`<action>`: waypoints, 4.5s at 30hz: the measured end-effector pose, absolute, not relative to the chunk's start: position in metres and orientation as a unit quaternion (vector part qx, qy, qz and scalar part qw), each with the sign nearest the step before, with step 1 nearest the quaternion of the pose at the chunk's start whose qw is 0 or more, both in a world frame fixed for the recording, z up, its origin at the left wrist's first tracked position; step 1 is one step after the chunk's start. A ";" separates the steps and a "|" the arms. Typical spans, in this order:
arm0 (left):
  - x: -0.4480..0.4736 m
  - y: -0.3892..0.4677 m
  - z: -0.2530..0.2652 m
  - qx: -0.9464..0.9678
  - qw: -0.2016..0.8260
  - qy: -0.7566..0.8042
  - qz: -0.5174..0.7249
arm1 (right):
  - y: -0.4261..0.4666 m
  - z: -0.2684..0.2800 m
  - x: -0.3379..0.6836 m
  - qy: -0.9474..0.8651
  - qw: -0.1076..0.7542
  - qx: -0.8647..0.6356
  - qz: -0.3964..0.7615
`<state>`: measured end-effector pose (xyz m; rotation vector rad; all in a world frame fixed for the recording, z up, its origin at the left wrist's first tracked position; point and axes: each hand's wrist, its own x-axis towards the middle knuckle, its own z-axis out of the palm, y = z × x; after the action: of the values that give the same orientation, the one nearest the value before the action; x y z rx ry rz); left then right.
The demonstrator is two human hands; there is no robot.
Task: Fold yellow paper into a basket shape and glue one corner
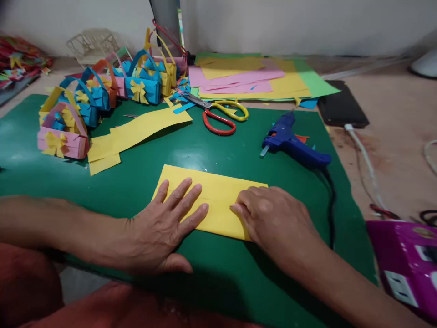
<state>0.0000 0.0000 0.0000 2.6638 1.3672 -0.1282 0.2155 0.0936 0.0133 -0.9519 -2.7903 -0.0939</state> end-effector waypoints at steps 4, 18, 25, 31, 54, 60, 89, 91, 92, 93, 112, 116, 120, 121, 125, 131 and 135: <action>0.001 0.000 0.002 0.884 0.067 0.461 -0.048 | 0.094 0.012 0.216 -0.941 0.101 -0.321 -0.042; 0.002 -0.005 -0.001 0.889 0.034 0.451 -0.071 | 0.062 0.026 0.203 -0.957 0.044 -0.248 -0.146; -0.001 -0.007 -0.005 0.896 0.038 0.442 -0.028 | 0.015 0.004 0.206 -0.959 0.098 -0.237 -0.122; -0.003 -0.006 -0.006 0.903 0.033 0.428 -0.017 | 0.011 0.000 0.229 -0.952 0.027 -0.306 0.009; -0.002 -0.007 -0.003 0.908 0.025 0.418 -0.018 | 0.011 -0.002 0.250 -0.928 -0.012 -0.371 -0.028; -0.001 -0.005 -0.002 0.906 0.034 0.422 -0.002 | 0.007 -0.001 0.247 -0.931 0.012 -0.363 -0.039; -0.009 0.004 0.020 0.926 -0.003 0.375 -0.052 | 0.010 0.010 0.268 -0.946 0.106 -0.280 -0.123; -0.031 0.002 0.021 0.927 -0.011 0.372 -0.047 | 0.010 0.010 0.267 -0.943 0.118 -0.291 -0.113; -0.042 0.001 0.021 0.930 -0.017 0.364 -0.042 | 0.010 0.009 0.267 -0.941 0.125 -0.294 -0.110; -0.052 0.001 0.021 0.936 -0.024 0.350 -0.033 | 0.010 0.009 0.267 -0.941 0.127 -0.293 -0.109; -0.046 0.023 0.023 0.966 -0.053 0.216 0.133 | 0.015 0.012 0.262 -0.948 0.111 -0.244 -0.169; -0.010 0.029 0.008 0.970 0.037 0.236 0.033 | 0.014 0.013 0.272 -0.947 0.103 -0.260 -0.159; -0.007 0.031 -0.005 0.965 0.078 0.249 -0.008 | 0.014 0.016 0.282 -0.944 0.086 -0.274 -0.163; -0.007 0.031 -0.006 0.964 0.076 0.254 -0.008 | 0.015 0.018 0.283 -0.941 0.086 -0.281 -0.166; -0.002 0.029 -0.006 0.958 0.055 0.281 0.005 | 0.022 0.034 0.277 -0.933 0.112 -0.316 -0.133; 0.008 0.036 -0.006 0.949 0.031 0.315 -0.003 | 0.042 0.047 0.260 -0.932 0.122 -0.334 -0.068; 0.009 0.040 -0.001 0.945 0.000 0.326 -0.019 | 0.049 0.043 0.257 -0.932 0.115 -0.336 -0.066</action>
<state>0.0093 0.0396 -0.0007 2.9693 1.0256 -0.0606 0.2569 0.0489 0.0430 -0.9861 -2.7326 -0.1927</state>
